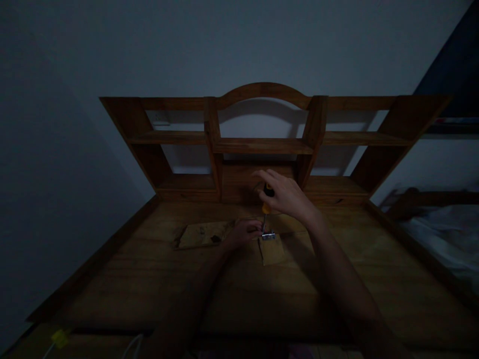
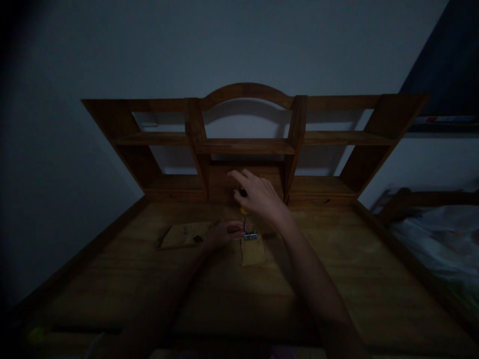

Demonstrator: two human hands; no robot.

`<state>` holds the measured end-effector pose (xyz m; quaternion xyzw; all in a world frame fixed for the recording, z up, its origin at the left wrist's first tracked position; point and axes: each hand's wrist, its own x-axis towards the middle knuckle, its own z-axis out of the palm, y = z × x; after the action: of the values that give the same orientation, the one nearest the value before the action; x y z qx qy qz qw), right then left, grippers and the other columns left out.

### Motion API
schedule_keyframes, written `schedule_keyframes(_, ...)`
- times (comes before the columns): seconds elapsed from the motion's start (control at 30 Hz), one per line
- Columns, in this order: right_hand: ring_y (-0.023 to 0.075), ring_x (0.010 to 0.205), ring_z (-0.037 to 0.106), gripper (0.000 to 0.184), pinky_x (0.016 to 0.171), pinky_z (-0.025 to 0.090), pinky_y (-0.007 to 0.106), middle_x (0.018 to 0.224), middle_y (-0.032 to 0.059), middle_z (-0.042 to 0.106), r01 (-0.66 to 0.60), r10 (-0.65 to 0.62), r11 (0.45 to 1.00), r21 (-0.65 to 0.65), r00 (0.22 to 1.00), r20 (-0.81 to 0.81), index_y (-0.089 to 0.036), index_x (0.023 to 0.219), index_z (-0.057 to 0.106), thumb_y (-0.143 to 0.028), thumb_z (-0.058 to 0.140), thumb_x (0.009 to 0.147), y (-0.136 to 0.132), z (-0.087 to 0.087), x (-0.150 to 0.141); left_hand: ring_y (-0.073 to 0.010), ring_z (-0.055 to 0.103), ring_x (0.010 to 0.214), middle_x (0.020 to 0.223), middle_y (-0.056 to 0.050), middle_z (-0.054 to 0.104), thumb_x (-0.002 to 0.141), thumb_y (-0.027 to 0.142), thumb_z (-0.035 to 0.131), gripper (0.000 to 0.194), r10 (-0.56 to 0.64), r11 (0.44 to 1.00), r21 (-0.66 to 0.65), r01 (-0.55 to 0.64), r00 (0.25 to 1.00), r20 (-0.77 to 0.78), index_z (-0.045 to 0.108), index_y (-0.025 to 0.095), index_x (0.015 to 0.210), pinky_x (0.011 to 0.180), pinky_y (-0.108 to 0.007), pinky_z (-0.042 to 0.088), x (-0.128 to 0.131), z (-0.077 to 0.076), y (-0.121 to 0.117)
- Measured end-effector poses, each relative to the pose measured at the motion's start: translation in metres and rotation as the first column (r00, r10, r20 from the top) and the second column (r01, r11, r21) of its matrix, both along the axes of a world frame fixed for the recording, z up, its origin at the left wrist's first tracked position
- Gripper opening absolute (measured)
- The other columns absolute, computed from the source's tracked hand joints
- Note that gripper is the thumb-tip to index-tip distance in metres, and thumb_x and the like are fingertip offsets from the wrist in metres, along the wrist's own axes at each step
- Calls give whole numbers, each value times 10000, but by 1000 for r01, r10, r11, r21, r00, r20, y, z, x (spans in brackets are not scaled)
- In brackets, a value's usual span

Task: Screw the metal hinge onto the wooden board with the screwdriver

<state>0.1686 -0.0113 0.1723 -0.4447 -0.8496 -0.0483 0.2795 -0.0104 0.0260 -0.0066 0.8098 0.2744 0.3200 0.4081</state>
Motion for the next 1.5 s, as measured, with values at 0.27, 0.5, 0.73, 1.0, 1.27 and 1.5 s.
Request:
schedule_keyframes(0.27, 259, 1026, 598, 404, 863, 458, 385, 1227, 62, 584, 4, -4, 1000, 5, 1000, -4, -265, 1276, 485, -315, 519, 877, 0, 0, -1, -217, 667, 982, 1044, -76, 733, 861, 380, 658, 260, 25, 999, -28, -25, 1000, -7, 737, 166, 987, 928, -322, 494, 0, -4, 1)
schedule_keyframes(0.5, 240, 970, 606, 429, 823, 457, 359, 1243, 51, 567, -30, 30, 1000, -2, 1000, 3, -266, 1233, 490, -232, 528, 807, -1, 2, -1, -214, 676, 945, 1011, -78, 740, 855, 354, 673, 239, 39, 999, -20, -39, 999, -4, 730, 158, 979, 911, -317, 495, 0, -2, 0)
schedule_keyframes(0.73, 246, 955, 599, 273, 824, 445, 375, 1137, 61, 605, 0, 0, 1000, -1, 1000, -12, -248, 1141, 487, -308, 494, 875, -1, 0, -3, -202, 668, 943, 1010, -64, 734, 873, 347, 648, 217, 23, 1000, -15, -23, 1000, 14, 725, 165, 964, 913, -309, 489, 0, -3, 0)
schedule_keyframes(1.0, 247, 954, 607, 246, 832, 440, 368, 1099, 58, 615, 5, -5, 1000, -6, 1000, -17, -238, 1095, 482, -364, 496, 884, -2, 0, -4, -200, 668, 911, 988, -69, 733, 867, 350, 653, 233, 17, 999, -36, -16, 1000, 16, 716, 158, 983, 876, -296, 494, -1, -6, 1)
schedule_keyframes(1.27, 247, 994, 609, 375, 834, 450, 359, 1199, 54, 600, -32, 31, 999, -7, 998, -45, -245, 1172, 450, -250, 536, 806, 0, -1, -1, -204, 674, 927, 995, -64, 740, 849, 365, 669, 231, 51, 998, -41, -52, 999, -9, 723, 164, 949, 892, -302, 495, 0, -6, 1)
schedule_keyframes(1.5, 242, 968, 608, 256, 837, 445, 363, 1123, 54, 610, 14, -14, 999, 33, 1000, -8, -237, 1106, 484, -269, 490, 853, -1, 0, -1, -199, 675, 906, 984, -62, 740, 854, 347, 665, 228, 51, 998, -32, -51, 999, 7, 722, 164, 976, 889, -300, 497, 0, -10, 2)
